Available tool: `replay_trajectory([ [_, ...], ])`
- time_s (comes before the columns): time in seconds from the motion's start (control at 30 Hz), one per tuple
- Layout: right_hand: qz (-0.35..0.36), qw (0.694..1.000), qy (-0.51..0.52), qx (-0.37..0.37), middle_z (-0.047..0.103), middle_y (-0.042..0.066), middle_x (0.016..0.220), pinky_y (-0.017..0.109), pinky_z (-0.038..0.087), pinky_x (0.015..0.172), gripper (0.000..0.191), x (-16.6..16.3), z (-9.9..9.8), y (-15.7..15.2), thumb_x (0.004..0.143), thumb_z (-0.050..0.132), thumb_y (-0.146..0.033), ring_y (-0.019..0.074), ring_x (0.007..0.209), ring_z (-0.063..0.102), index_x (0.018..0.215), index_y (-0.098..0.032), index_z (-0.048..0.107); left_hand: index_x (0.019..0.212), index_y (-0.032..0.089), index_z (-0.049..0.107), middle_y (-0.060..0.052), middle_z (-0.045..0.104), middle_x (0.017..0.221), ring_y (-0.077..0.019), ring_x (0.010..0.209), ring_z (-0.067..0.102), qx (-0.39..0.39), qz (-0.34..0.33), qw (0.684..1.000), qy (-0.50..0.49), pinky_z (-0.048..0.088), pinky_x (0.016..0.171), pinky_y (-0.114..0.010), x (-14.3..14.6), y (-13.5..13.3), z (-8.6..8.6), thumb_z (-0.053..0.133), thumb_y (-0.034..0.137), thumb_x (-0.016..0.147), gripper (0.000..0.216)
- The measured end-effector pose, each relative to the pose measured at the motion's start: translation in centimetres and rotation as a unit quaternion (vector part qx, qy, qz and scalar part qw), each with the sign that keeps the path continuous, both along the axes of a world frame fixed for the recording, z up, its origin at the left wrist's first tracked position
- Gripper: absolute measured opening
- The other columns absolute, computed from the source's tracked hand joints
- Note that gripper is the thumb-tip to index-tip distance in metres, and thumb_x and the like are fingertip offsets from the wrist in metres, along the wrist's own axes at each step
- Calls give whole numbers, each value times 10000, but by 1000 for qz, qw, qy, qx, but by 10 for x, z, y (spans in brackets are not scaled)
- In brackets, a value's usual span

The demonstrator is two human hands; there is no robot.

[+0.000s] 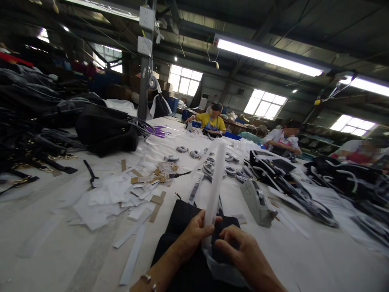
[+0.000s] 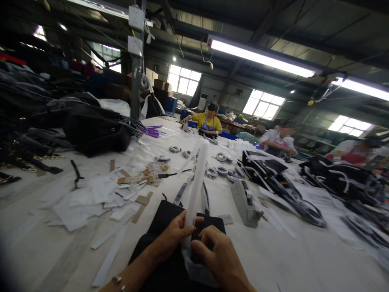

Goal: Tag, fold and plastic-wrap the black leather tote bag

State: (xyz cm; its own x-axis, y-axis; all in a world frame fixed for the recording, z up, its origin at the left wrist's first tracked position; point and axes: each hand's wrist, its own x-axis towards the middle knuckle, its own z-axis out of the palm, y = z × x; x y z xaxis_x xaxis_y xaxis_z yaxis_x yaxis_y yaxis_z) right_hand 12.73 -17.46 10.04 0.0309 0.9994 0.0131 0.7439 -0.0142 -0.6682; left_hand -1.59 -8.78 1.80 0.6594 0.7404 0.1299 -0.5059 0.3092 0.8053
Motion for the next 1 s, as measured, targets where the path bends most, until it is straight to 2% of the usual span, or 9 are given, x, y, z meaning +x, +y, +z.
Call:
replay_trajectory([
  [0.07,-13,999,24,-36,668,-2,822,268,450,717,147,-4,-9,6,755,668,-320,174,780,603,838,-212,615,1205,144,607,-135,635,1242,-282,1178,557,0,9,1000,-14,411,992,-360,0,0,-1,768,388,764,528],
  [0.13,-4,996,66,-53,657,-6,838,257,439,693,247,-11,-24,14,733,660,-278,170,775,588,964,-206,611,1181,139,633,-136,643,1223,-290,1198,538,-14,12,1000,-25,391,1016,-367,1,0,-1,779,422,748,538],
  [0.3,45,980,181,-62,642,22,829,254,423,645,239,-16,-41,29,823,559,-369,167,750,566,940,-167,611,1083,121,686,-114,682,1059,-249,985,614,-43,19,999,-24,436,895,-329,0,-2,1,807,456,702,521],
  [0.47,70,989,25,-128,634,-13,721,241,398,616,122,29,-28,14,775,591,-298,156,686,559,766,-190,647,969,115,672,-133,701,980,-234,962,623,-87,74,991,-71,453,833,-307,-3,-2,7,759,445,768,396],
  [0.6,50,981,-82,-166,712,-2,795,266,454,684,242,91,-18,-9,775,588,-418,206,755,638,877,-243,720,951,132,643,-114,699,944,-239,944,642,-180,144,961,-152,481,846,-345,-5,6,9,771,488,741,433],
  [0.73,-8,962,-212,-174,741,23,816,323,507,707,299,150,-20,-31,734,576,-491,263,787,686,886,-298,747,953,136,641,-99,702,930,-215,874,642,-225,188,941,-169,500,796,-329,-6,12,7,828,444,680,452],
  [0.87,-74,941,-314,-98,754,85,920,426,542,766,314,177,-30,-41,698,560,-449,328,846,705,875,-275,752,973,153,635,-78,702,929,-196,860,635,-216,212,939,-165,501,774,-308,-7,14,8,851,414,650,468],
  [0.93,-74,946,-316,-21,736,116,1043,461,539,829,411,166,-31,-36,720,545,-449,341,928,694,1021,-238,729,983,161,635,-76,701,945,-195,875,633,-207,215,941,-157,503,777,-310,-7,13,9,855,390,649,461],
  [1.0,-59,956,-281,54,690,122,1175,458,530,886,512,136,-30,-24,779,532,-489,326,1042,660,1192,-212,653,977,166,644,-80,698,983,-205,920,629,-193,211,947,-145,504,793,-318,-7,12,9,858,363,650,438],
])
